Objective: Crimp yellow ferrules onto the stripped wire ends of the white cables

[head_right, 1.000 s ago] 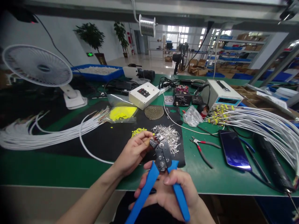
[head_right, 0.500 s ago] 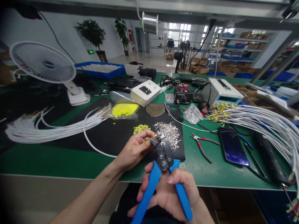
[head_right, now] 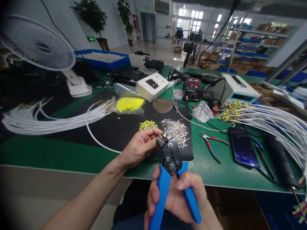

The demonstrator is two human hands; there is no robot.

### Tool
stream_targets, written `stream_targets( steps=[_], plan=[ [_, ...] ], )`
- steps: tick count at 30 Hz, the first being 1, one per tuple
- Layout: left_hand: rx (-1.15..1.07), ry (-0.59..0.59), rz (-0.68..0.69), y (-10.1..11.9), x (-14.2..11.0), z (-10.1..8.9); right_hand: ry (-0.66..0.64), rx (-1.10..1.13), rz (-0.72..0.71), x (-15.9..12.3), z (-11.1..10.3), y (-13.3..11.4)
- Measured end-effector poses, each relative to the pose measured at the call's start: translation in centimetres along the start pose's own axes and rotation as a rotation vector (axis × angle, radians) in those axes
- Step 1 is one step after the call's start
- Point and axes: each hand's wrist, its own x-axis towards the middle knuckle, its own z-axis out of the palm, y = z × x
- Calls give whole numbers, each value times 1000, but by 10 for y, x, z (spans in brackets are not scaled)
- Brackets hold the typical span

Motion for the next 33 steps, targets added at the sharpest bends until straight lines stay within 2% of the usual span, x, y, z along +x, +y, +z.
stream_targets(
  steps=[5,23,33],
  plan=[
    [-13,-9,-5,-1,0,-2,-29,21,-2,0,-2,2],
    [-24,-31,-9,0,2,-1,6,10,23,-3,-3,-6],
    [-51,-61,-68,0,1,-7,-14,1,41,-5,-1,-5]
  ],
)
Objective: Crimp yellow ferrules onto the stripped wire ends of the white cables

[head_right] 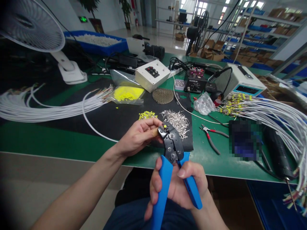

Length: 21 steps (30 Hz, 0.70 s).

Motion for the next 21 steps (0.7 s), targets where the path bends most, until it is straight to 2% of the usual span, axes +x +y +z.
stream_targets(
  steps=[9,11,13,15,18,19,21],
  plan=[
    [-34,10,42,1,-1,4,-9,-25,2,1,1,5],
    [-23,14,66,1,-1,5,-20,-64,2,0,-1,5],
    [-4,13,89,1,-1,5,33,-185,1,-2,1,0],
    [15,12,103,1,-1,4,195,-530,-6,-8,8,-10],
    [53,37,87,2,-1,2,503,-1422,-8,-22,28,-28],
    [63,52,77,2,-1,2,556,-1684,-12,-27,34,-33],
    [65,76,72,4,-2,2,570,-2062,-30,-37,45,-38]
  ],
)
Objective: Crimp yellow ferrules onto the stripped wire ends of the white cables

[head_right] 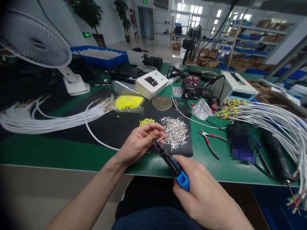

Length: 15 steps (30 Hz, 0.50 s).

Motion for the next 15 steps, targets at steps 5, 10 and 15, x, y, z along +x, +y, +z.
stream_targets(
  steps=[5,10,15],
  plan=[
    [-12,-1,52,4,-2,2,137,-488,-196,-12,-8,-6],
    [-7,-24,71,4,-4,2,222,-677,-261,-7,-7,-8],
    [24,-19,74,1,-5,0,286,-737,-263,-2,-6,-6]
  ],
)
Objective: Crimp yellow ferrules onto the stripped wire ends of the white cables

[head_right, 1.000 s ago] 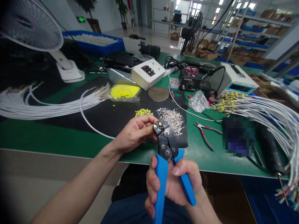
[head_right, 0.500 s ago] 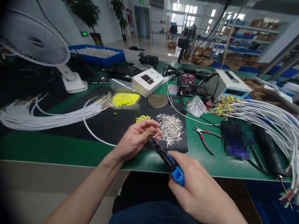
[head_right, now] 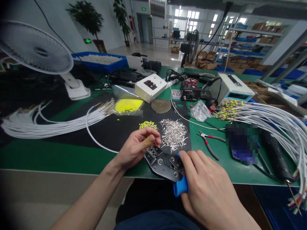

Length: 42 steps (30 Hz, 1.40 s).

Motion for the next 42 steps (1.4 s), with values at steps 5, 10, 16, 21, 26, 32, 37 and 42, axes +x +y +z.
stream_targets(
  steps=[5,10,16,21,26,32,37,42],
  plan=[
    [30,2,17,2,-1,-2,-1,-42,-1,1,1,3],
    [266,-119,-40,25,-3,-10,-10,-93,-11,2,-1,8],
    [753,-334,11,62,1,-9,-74,-105,-23,8,1,16],
    [953,-445,118,71,3,-2,-48,-129,-66,11,4,21],
    [993,-477,162,70,2,1,-56,-99,-65,9,7,23],
    [874,-180,31,66,-9,2,52,-163,-21,5,9,25],
    [602,-132,-26,46,-31,8,191,-200,-55,0,10,30],
    [583,-223,44,32,-35,19,283,-161,-99,-2,9,29]
  ],
)
